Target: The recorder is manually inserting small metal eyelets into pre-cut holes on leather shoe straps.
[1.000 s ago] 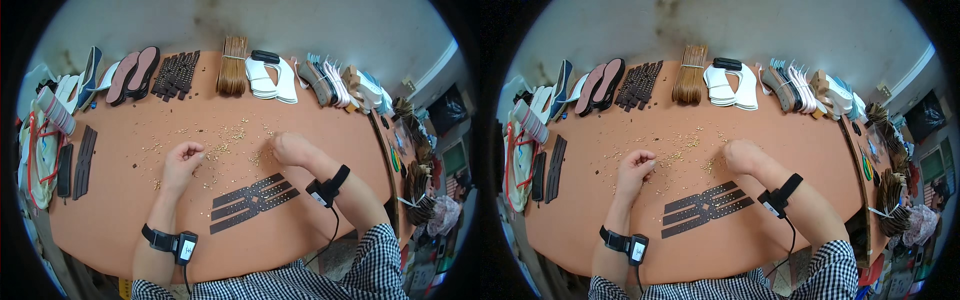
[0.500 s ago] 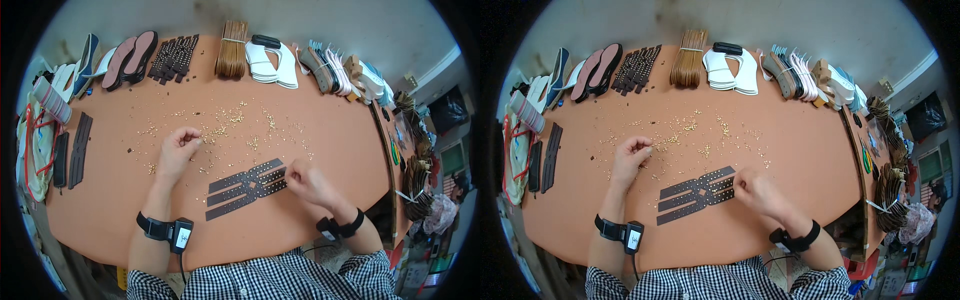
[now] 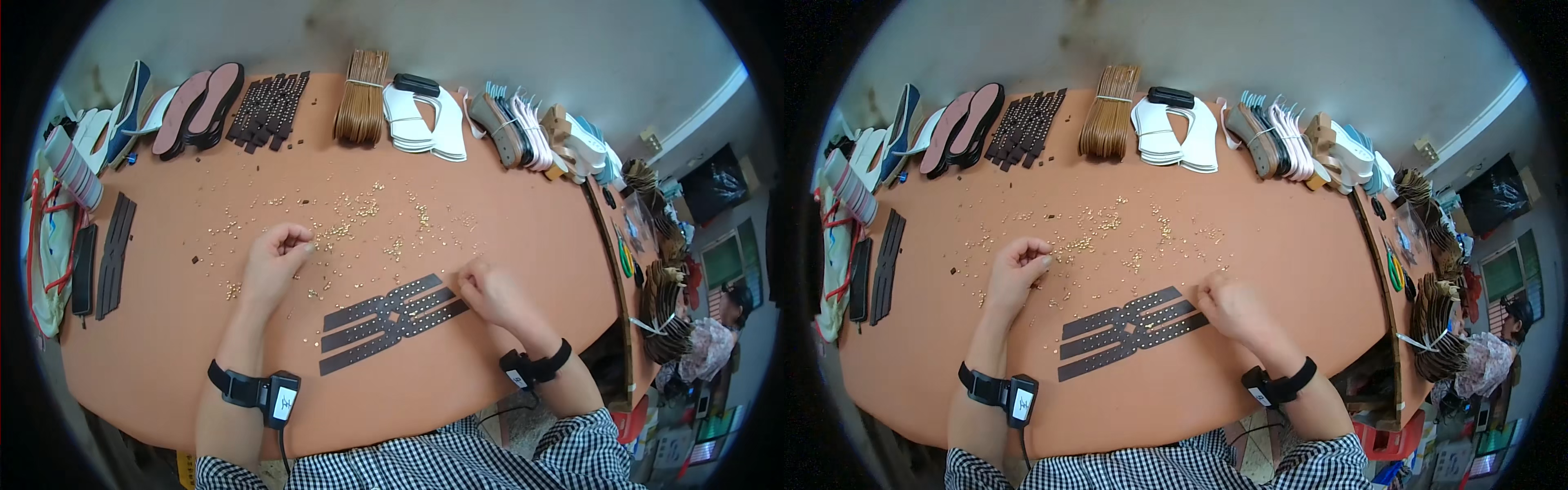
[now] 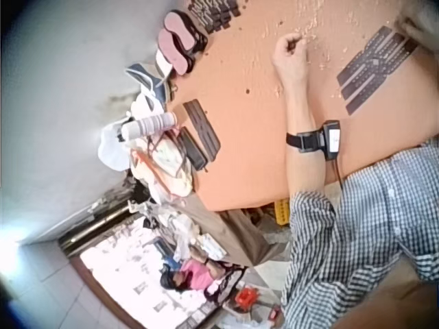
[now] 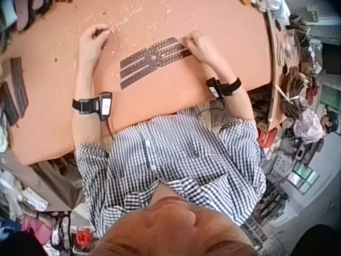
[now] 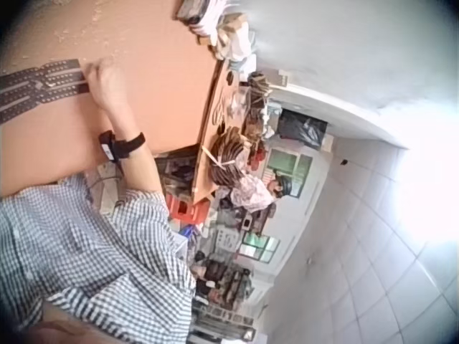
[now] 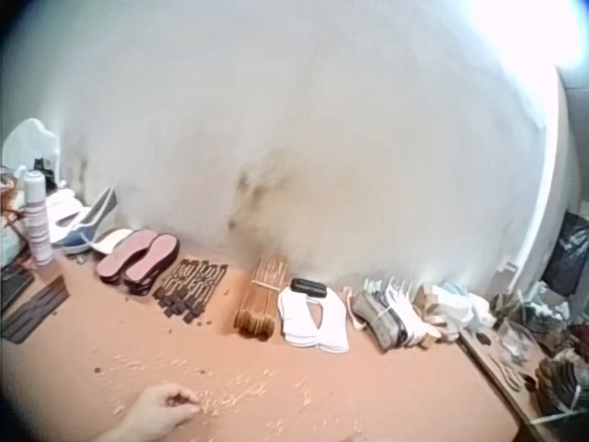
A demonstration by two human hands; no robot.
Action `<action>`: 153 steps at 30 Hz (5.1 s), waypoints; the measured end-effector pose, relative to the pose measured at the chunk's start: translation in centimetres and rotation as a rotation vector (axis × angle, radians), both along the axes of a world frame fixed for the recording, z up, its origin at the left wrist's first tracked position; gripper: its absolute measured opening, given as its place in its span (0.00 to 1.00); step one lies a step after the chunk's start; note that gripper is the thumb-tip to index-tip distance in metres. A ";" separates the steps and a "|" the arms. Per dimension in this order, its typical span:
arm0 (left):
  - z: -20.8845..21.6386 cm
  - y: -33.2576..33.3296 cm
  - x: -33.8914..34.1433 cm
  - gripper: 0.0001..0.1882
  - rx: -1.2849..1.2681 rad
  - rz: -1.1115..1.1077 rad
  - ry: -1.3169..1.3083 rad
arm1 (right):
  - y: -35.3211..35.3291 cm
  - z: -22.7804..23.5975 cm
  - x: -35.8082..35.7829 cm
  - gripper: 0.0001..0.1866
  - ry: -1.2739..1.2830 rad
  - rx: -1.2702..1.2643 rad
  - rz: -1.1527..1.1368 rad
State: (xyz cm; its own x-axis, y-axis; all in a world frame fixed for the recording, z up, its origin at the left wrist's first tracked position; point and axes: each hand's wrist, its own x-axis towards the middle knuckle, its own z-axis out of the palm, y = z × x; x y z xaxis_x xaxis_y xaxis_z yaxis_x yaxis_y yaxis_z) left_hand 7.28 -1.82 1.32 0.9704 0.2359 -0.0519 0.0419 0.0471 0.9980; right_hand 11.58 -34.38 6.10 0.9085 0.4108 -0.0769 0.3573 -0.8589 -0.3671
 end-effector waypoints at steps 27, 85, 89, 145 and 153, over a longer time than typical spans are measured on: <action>0.4 -0.1 -0.2 0.05 0.027 0.016 0.030 | 1.1 -1.1 0.6 0.07 -0.238 -0.395 0.248; 0.3 -0.5 -0.1 0.06 0.102 -0.009 -0.028 | 5.5 -1.2 -5.9 0.06 -0.108 0.040 0.313; 0.3 -0.5 0.0 0.06 0.106 -0.009 -0.028 | 5.6 -1.1 -6.0 0.06 -0.098 0.046 0.300; -0.4 -0.5 -0.2 0.05 0.040 0.012 0.024 | 3.1 -2.7 6.8 0.10 -0.178 -0.170 0.155; 3.9 -1.1 -1.7 0.08 0.693 -0.220 -0.068 | 3.4 -2.9 7.1 0.08 -0.194 -0.166 0.133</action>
